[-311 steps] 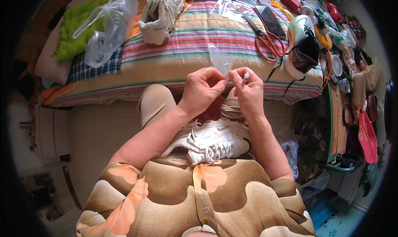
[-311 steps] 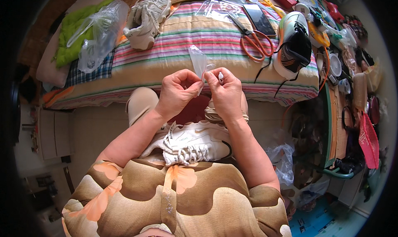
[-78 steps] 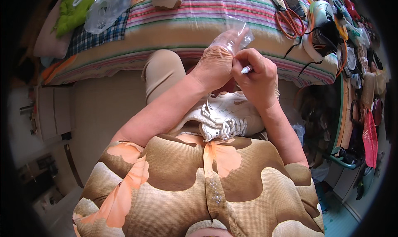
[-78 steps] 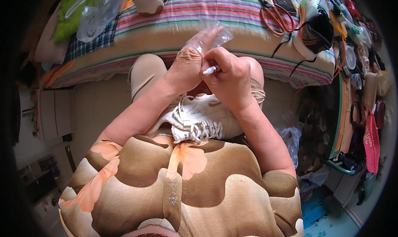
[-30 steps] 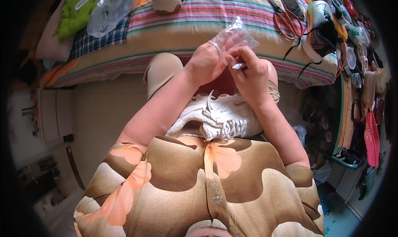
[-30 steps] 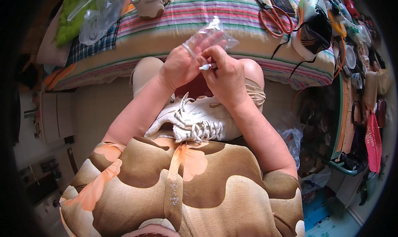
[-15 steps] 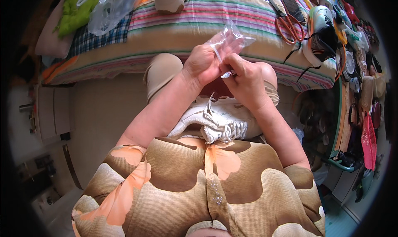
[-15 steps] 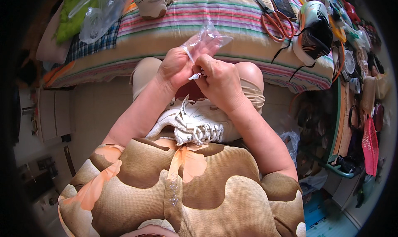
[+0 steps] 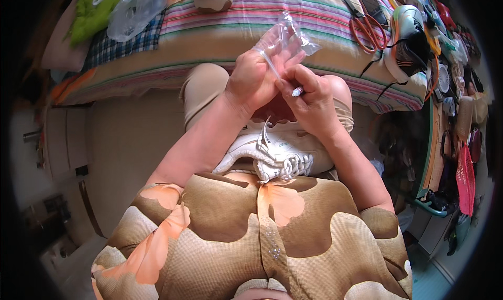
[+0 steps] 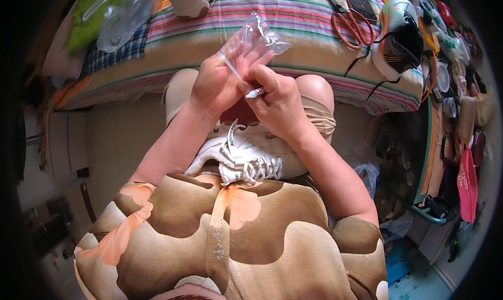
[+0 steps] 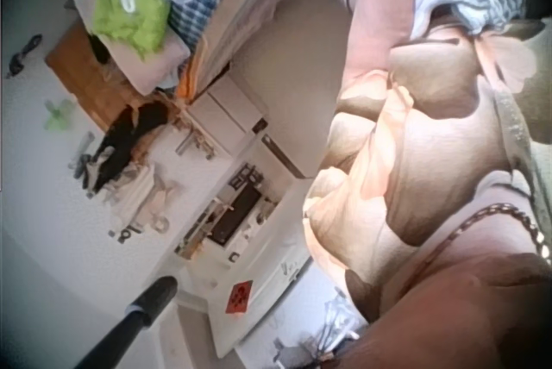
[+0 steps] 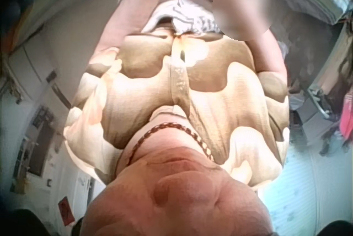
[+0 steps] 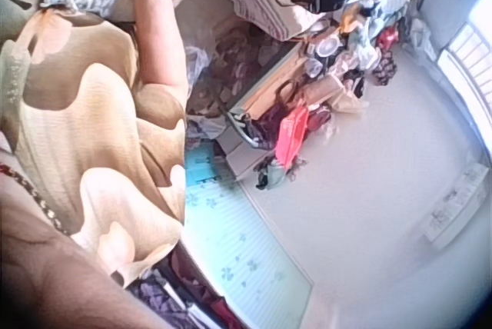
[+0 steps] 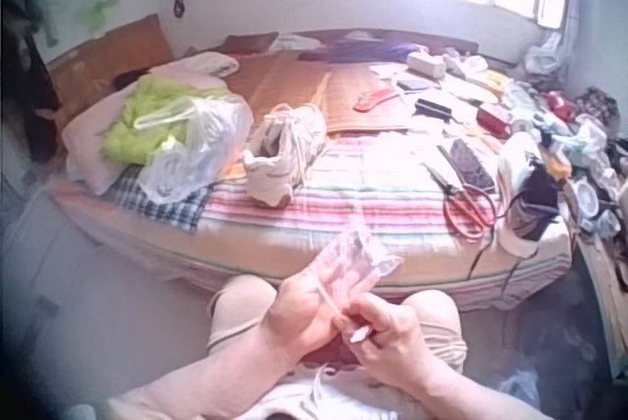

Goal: The person sits cross-legged on the floor and applies glue to a white sneaker using a small tube. They use scissors to cut the tip of the glue tube and later cut a small piece of plastic wrap, which they place over the glued area of the shoe.

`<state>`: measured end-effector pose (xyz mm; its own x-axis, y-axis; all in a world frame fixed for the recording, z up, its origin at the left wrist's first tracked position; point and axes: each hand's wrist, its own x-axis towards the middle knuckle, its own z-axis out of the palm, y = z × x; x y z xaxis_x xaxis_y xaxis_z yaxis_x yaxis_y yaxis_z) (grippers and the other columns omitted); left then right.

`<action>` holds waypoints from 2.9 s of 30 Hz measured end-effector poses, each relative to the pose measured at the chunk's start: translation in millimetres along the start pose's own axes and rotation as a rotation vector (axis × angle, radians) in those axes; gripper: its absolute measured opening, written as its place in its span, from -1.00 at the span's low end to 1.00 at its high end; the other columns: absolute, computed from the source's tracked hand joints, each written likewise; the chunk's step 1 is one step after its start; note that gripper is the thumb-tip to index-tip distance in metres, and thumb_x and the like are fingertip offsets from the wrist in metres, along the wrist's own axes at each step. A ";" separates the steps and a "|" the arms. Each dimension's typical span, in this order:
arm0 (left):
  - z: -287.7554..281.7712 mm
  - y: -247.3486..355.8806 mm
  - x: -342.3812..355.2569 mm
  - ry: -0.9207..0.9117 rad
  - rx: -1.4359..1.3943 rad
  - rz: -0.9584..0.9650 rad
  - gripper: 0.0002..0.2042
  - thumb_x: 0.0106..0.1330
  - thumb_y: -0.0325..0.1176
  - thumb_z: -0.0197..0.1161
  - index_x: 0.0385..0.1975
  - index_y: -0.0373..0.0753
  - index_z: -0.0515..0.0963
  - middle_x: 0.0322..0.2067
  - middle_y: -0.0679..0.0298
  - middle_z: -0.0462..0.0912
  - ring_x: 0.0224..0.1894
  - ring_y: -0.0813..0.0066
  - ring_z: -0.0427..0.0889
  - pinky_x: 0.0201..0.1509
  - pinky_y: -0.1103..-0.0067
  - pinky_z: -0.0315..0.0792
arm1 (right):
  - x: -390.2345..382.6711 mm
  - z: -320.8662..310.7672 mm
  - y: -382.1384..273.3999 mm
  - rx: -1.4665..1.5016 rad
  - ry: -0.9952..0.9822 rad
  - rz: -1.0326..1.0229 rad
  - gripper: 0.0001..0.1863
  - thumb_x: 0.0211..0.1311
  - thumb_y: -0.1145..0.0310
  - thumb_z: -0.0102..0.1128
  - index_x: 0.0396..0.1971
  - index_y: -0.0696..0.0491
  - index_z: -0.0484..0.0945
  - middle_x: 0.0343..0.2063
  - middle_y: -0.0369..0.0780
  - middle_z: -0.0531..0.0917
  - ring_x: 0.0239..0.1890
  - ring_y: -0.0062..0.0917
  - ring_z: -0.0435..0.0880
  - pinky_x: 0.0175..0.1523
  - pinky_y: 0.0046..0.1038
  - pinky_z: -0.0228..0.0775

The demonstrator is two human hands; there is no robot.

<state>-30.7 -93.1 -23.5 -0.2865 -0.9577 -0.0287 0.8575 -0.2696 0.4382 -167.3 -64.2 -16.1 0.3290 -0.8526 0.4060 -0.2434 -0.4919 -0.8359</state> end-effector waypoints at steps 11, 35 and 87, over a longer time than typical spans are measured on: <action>3.3 -9.8 2.2 -0.067 0.596 0.246 -0.35 0.27 -0.69 -0.11 0.40 -0.28 -0.07 0.39 0.23 0.04 0.41 0.35 0.05 0.49 0.44 -0.09 | -3.1 -2.2 -12.9 -0.124 0.162 0.013 -0.84 0.07 0.54 0.29 -0.33 0.11 0.54 -0.51 -0.22 0.64 -0.53 -0.49 0.64 -0.41 -0.55 0.46; -7.2 -18.9 -2.1 -0.192 1.672 0.522 -0.14 0.08 -0.55 0.22 0.41 -0.27 -0.10 0.40 0.06 -0.02 0.43 0.22 0.04 0.44 0.50 -0.02 | -0.2 -11.4 -3.0 -0.234 0.165 -0.077 -0.88 -0.08 0.60 0.20 -0.47 0.16 0.51 -0.65 -0.17 0.55 -0.65 -0.45 0.55 -0.49 -0.51 0.37; -2.2 2.2 5.2 0.017 0.021 -0.060 -0.55 0.43 -0.42 -0.01 0.30 -0.28 0.17 0.21 0.10 0.31 0.29 0.16 0.28 0.42 0.26 0.13 | -1.8 -0.9 -1.8 -0.096 -0.073 -0.006 -0.90 0.10 0.59 0.15 -0.40 0.17 0.43 -0.57 -0.11 0.54 -0.55 -0.33 0.55 -0.40 -0.43 0.38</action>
<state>-29.3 -98.8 -24.7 -0.3301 -0.9413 -0.0705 0.8298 -0.3250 0.4536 -168.3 -61.9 -15.0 0.3954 -0.8363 0.3799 -0.3265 -0.5145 -0.7929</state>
